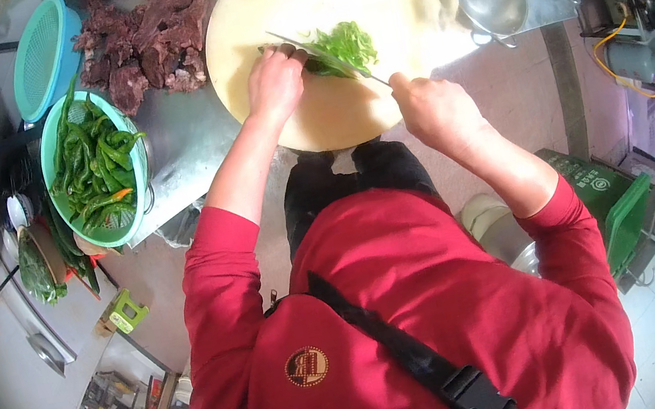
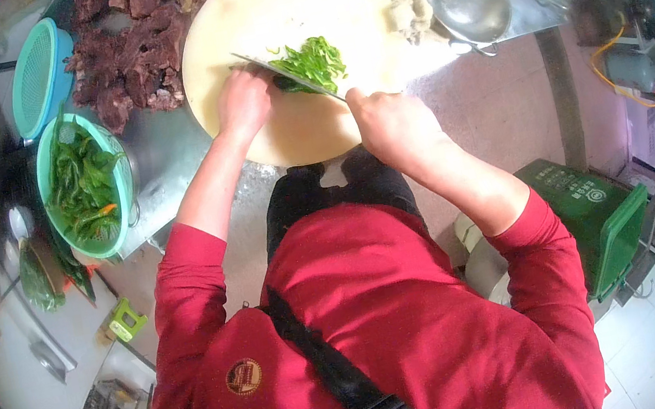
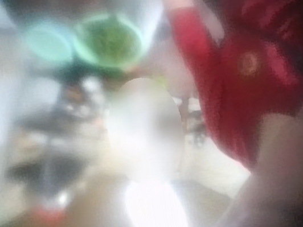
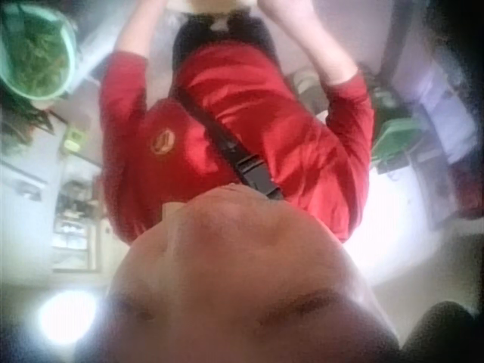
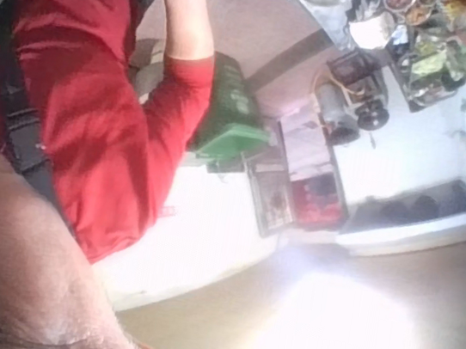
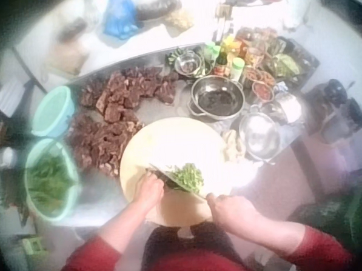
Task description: The person repeatedly slices green chili peppers on a round cutting board using a cleaver. Each pepper is held with the left hand and cut into thin strips, then the strips are gathered and placed into a metal bowl. The process continues with multiple peppers taken from a nearby basket.
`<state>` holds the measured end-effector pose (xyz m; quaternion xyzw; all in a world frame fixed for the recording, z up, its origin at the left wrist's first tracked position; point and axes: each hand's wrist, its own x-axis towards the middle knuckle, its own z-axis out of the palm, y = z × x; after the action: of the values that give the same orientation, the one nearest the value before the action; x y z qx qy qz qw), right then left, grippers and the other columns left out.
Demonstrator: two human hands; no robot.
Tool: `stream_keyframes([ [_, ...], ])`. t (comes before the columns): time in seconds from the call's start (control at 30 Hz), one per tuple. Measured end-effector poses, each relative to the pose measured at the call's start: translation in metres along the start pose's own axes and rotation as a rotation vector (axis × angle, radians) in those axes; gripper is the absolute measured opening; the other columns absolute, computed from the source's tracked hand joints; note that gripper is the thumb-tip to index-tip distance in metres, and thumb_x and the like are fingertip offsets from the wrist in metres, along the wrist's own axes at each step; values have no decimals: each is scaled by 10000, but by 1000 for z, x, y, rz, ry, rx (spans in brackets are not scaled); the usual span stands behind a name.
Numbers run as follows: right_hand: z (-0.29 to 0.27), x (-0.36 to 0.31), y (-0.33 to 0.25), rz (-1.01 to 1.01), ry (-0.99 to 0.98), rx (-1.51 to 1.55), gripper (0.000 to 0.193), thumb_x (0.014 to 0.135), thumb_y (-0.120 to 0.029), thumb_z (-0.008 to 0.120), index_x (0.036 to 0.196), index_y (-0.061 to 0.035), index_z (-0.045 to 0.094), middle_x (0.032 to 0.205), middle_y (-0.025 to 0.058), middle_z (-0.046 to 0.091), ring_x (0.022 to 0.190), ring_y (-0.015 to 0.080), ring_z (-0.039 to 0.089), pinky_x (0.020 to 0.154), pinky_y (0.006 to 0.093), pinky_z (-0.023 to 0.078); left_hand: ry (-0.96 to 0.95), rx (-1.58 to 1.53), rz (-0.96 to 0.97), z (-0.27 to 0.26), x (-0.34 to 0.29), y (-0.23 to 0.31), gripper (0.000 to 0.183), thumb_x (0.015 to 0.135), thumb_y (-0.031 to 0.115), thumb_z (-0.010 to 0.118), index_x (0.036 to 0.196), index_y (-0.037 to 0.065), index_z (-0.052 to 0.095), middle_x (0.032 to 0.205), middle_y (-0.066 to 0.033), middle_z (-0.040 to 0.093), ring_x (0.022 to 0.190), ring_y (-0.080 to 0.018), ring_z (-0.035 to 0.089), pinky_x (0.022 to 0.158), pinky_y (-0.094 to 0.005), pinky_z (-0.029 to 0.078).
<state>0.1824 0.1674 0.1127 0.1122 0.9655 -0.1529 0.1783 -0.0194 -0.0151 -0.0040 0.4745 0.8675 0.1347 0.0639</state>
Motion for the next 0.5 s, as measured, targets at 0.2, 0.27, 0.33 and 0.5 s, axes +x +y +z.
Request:
stream_keyframes([
  [0.2,3,7,-5,17,-42,50,108,1034,-154,523,1063,-50,519,802,200,712,766,425,728,668,539,582,134,-44,44,12,-2,-4,221,853,49,633,1025,113,756,1068,-39,709,1051,-263,644,914,-424,562],
  [0.27,2,7,-5,15,-39,47,105,1033,-147,520,1063,-47,518,801,202,712,761,428,727,671,541,581,121,-30,32,15,-4,-5,225,856,54,634,1032,120,757,1050,-35,703,1048,-256,641,910,-419,563],
  [0.33,1,6,-4,53,-32,0,92,1023,-126,513,1062,-43,516,797,206,710,753,426,725,668,541,579,159,-48,33,16,-6,-5,209,858,65,634,1016,122,758,1016,-35,693,1036,-255,641,900,-413,563],
  [0.5,5,8,-5,-36,-61,96,83,994,-89,508,1057,-38,523,783,194,712,733,410,727,647,531,583,136,-36,26,15,-7,-6,193,862,74,625,997,113,759,982,-39,694,1008,-260,648,886,-410,563],
])
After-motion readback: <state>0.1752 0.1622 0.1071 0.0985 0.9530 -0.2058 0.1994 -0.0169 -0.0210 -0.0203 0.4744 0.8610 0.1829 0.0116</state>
